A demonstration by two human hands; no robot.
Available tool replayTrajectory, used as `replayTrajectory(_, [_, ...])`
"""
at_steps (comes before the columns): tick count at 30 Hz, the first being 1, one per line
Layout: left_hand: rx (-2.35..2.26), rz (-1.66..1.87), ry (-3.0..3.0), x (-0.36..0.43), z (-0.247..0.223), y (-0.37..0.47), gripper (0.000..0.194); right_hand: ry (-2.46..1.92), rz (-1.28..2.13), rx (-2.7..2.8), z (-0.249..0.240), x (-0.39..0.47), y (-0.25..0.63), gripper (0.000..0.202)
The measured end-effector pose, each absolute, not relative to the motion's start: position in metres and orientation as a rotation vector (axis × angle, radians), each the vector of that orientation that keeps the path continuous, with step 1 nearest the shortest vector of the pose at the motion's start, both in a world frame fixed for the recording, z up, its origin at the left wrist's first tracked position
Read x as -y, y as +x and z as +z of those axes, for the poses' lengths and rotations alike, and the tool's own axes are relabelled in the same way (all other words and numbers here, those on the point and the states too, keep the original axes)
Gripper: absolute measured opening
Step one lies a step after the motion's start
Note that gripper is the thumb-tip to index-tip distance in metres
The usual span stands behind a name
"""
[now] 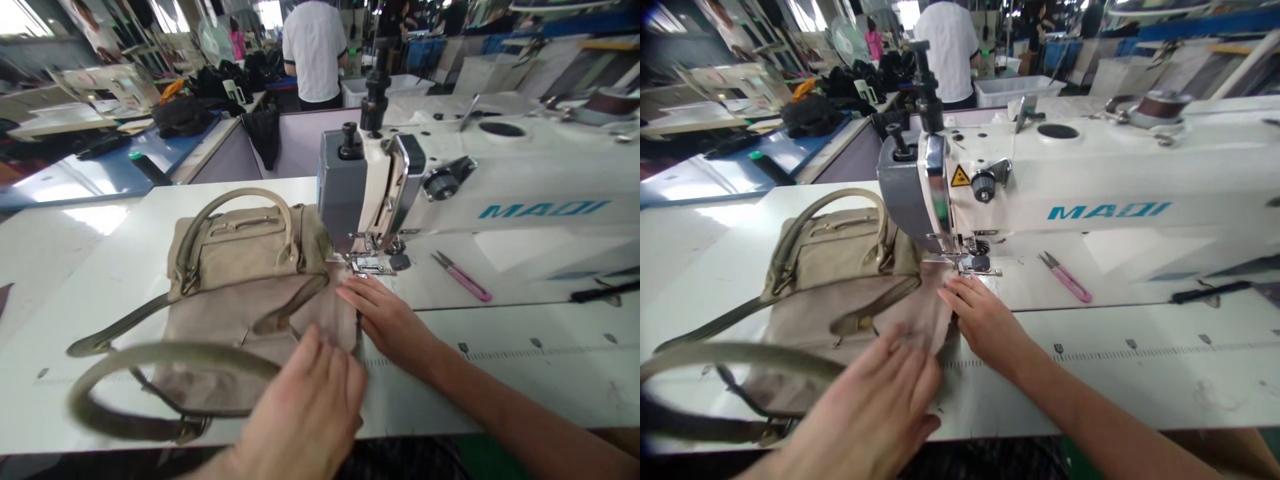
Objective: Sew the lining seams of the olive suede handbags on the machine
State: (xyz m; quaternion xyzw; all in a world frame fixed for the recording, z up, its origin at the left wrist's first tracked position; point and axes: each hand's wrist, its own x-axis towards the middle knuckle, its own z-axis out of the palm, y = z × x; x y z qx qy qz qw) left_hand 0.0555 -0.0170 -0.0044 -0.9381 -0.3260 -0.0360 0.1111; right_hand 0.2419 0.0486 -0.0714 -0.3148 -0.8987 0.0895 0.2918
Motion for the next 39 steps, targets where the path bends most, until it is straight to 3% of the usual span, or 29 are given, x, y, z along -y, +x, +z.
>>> replayTrajectory(4, [0.969,-0.357,-2.634,0.063,-0.043,0.057,0.032,-0.762,0.438,2.394,-0.058,-0.030,0.246,0.032])
replayTrajectory(8, [1.234,-0.484,-2.718,0.052,-0.045,0.029,0.065,-0.851,0.655,2.415,-0.048,-0.006,0.249,0.023])
replayTrajectory(11, [1.318,-0.466,-2.749,0.036,-0.034,0.012,0.083,-0.900,0.590,2.400,-0.048,0.004,0.247,0.023])
replayTrajectory(13, [1.276,-0.397,-2.801,0.028,-0.028,0.009,0.075,-0.912,0.502,2.392,-0.052,0.006,0.245,0.027])
replayTrajectory(17, [0.937,-0.178,-2.900,0.015,-0.020,0.013,0.031,-0.861,0.348,2.398,-0.058,0.006,0.239,0.030])
replayTrajectory(20, [0.690,-0.123,-2.929,0.006,-0.018,0.014,0.019,-0.821,0.190,2.365,-0.059,0.008,0.234,0.032])
replayTrajectory(27, [0.865,-0.153,-2.997,-0.001,-0.029,0.003,0.038,-0.850,0.122,2.369,-0.060,0.018,0.235,0.034])
replayTrajectory(39, [0.721,-0.211,-3.058,-0.010,-0.031,0.003,0.037,-0.793,0.320,2.459,-0.062,0.017,0.254,0.053])
